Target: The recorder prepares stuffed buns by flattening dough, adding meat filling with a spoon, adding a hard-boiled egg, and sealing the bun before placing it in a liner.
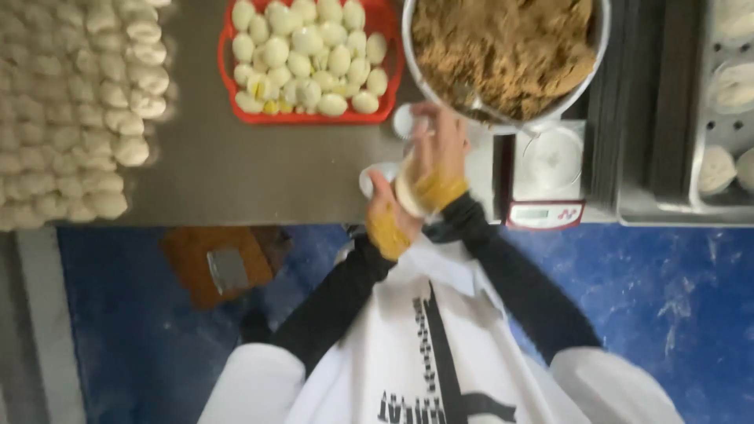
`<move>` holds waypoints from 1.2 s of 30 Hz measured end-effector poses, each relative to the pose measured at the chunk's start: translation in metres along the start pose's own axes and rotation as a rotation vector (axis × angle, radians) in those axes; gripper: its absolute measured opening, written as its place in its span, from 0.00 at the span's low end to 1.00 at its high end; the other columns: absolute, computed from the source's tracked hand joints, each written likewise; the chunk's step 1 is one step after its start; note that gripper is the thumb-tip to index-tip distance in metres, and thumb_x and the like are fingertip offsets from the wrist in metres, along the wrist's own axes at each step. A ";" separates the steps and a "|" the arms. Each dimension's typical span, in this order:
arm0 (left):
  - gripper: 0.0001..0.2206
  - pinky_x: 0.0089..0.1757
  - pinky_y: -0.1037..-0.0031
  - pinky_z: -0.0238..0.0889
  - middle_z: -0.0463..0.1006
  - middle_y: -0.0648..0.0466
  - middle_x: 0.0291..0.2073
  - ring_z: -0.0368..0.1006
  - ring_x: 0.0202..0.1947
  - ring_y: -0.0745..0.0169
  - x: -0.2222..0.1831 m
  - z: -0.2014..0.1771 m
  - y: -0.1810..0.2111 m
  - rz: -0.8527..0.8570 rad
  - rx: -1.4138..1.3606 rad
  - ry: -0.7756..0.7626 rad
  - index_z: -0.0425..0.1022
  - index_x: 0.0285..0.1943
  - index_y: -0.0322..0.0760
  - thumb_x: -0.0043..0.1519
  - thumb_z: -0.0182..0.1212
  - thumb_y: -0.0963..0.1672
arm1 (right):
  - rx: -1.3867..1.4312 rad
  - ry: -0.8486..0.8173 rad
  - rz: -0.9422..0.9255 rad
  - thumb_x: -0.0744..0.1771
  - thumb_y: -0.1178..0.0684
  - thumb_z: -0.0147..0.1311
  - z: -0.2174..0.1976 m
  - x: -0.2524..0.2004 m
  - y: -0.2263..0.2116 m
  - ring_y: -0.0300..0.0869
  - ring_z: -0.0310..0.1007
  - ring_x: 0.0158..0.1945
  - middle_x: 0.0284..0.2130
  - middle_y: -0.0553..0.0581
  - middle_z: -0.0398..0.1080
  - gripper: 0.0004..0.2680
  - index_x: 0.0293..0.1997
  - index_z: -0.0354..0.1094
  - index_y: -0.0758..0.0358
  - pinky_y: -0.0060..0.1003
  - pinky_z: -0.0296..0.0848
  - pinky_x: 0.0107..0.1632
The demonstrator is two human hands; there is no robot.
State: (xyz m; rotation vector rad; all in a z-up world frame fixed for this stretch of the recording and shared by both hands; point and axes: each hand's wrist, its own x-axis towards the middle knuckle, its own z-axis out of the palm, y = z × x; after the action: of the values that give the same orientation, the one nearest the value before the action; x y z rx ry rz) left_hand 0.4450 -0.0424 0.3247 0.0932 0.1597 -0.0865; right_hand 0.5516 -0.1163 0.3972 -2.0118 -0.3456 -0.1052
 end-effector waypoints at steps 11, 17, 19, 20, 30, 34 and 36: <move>0.29 0.69 0.63 0.51 0.62 0.48 0.73 0.59 0.72 0.54 -0.005 0.031 -0.002 0.284 0.548 0.069 0.55 0.79 0.29 0.73 0.55 0.49 | -0.293 0.047 -0.240 0.74 0.41 0.39 0.011 -0.004 0.009 0.51 0.64 0.61 0.51 0.57 0.72 0.15 0.55 0.69 0.59 0.49 0.56 0.63; 0.31 0.70 0.63 0.52 0.62 0.52 0.74 0.57 0.74 0.57 -0.018 0.047 0.015 0.178 0.245 0.040 0.55 0.79 0.32 0.72 0.52 0.53 | 0.371 -0.235 0.171 0.74 0.41 0.39 -0.017 -0.013 0.015 0.41 0.70 0.56 0.52 0.52 0.72 0.16 0.58 0.64 0.63 0.37 0.69 0.54; 0.34 0.70 0.59 0.53 0.62 0.53 0.73 0.57 0.74 0.58 -0.020 0.043 0.022 0.169 0.071 0.036 0.52 0.81 0.33 0.70 0.55 0.54 | 0.268 -0.379 -0.041 0.71 0.48 0.48 -0.030 -0.023 -0.001 0.42 0.68 0.58 0.55 0.58 0.69 0.13 0.58 0.64 0.67 0.35 0.68 0.56; 0.34 0.70 0.59 0.53 0.62 0.53 0.73 0.57 0.74 0.58 -0.020 0.045 0.026 0.175 0.072 0.035 0.52 0.81 0.33 0.70 0.55 0.54 | 0.270 -0.383 -0.045 0.71 0.48 0.48 -0.028 -0.031 0.000 0.42 0.68 0.58 0.55 0.58 0.69 0.13 0.58 0.64 0.67 0.35 0.68 0.56; 0.28 0.65 0.65 0.61 0.71 0.47 0.65 0.67 0.65 0.57 -0.026 0.018 0.032 0.063 0.298 0.040 0.59 0.75 0.33 0.67 0.65 0.43 | 0.502 -0.493 0.231 0.69 0.57 0.59 -0.043 -0.036 -0.020 0.37 0.74 0.46 0.43 0.53 0.73 0.09 0.52 0.64 0.63 0.31 0.73 0.50; 0.16 0.56 0.70 0.68 0.77 0.49 0.55 0.74 0.55 0.61 -0.016 0.002 0.025 0.045 0.347 0.199 0.70 0.65 0.29 0.70 0.60 0.41 | -0.088 -0.298 -0.015 0.68 0.55 0.58 -0.044 -0.027 -0.028 0.45 0.74 0.43 0.43 0.55 0.74 0.08 0.51 0.69 0.63 0.35 0.71 0.43; 0.16 0.56 0.71 0.69 0.78 0.50 0.54 0.75 0.54 0.62 -0.013 0.020 0.024 0.065 0.387 0.216 0.70 0.65 0.29 0.69 0.59 0.42 | -0.136 -0.174 -0.096 0.70 0.55 0.57 -0.044 -0.020 -0.030 0.48 0.72 0.47 0.46 0.58 0.73 0.07 0.51 0.70 0.63 0.37 0.71 0.46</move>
State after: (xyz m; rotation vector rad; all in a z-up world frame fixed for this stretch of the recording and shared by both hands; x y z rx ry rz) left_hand 0.4380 -0.0199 0.3487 0.4945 0.3546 -0.0410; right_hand 0.5274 -0.1464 0.4383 -2.1450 -0.5591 -0.0130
